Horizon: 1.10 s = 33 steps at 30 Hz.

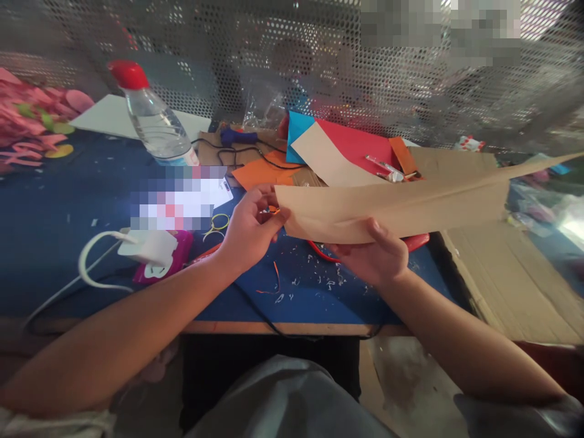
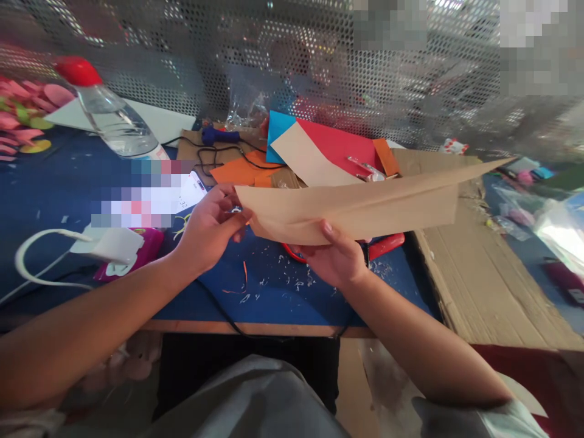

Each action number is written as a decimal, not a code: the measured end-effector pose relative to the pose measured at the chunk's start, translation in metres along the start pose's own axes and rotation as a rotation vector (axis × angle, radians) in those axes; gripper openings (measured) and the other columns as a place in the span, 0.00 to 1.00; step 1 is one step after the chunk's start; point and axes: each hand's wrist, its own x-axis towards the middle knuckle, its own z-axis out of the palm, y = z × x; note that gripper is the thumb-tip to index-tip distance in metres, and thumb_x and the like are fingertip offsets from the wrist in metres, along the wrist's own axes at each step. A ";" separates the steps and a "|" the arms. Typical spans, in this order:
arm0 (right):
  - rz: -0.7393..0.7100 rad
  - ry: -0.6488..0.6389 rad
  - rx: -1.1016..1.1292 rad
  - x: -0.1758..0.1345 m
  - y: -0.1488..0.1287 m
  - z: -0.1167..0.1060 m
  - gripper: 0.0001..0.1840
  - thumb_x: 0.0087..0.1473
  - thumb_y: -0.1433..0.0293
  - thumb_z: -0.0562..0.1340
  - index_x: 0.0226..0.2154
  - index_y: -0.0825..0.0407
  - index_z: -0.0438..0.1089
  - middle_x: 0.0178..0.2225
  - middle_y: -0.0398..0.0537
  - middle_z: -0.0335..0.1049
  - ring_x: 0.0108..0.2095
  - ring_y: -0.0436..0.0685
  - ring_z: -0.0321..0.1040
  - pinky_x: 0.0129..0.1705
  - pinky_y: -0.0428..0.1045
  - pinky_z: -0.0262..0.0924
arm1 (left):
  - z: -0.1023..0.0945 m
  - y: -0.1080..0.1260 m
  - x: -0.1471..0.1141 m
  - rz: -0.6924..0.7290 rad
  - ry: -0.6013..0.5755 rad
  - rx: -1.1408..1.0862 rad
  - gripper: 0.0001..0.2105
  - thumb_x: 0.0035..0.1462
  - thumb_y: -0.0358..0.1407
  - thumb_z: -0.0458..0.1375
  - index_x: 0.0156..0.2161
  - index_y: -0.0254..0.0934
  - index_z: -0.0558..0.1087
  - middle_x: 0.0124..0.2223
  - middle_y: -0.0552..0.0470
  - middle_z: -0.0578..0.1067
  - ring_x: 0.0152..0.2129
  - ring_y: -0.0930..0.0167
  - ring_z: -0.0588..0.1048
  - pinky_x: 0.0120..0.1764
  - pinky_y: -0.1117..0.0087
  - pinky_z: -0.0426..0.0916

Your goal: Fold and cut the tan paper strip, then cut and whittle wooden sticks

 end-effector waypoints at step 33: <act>0.031 0.154 0.137 0.006 0.001 -0.006 0.22 0.56 0.48 0.72 0.49 0.39 0.78 0.50 0.44 0.82 0.47 0.63 0.79 0.36 0.55 0.77 | 0.003 0.003 0.003 -0.034 0.155 -0.145 0.17 0.58 0.50 0.72 0.37 0.40 0.75 0.29 0.54 0.80 0.24 0.72 0.80 0.29 0.73 0.76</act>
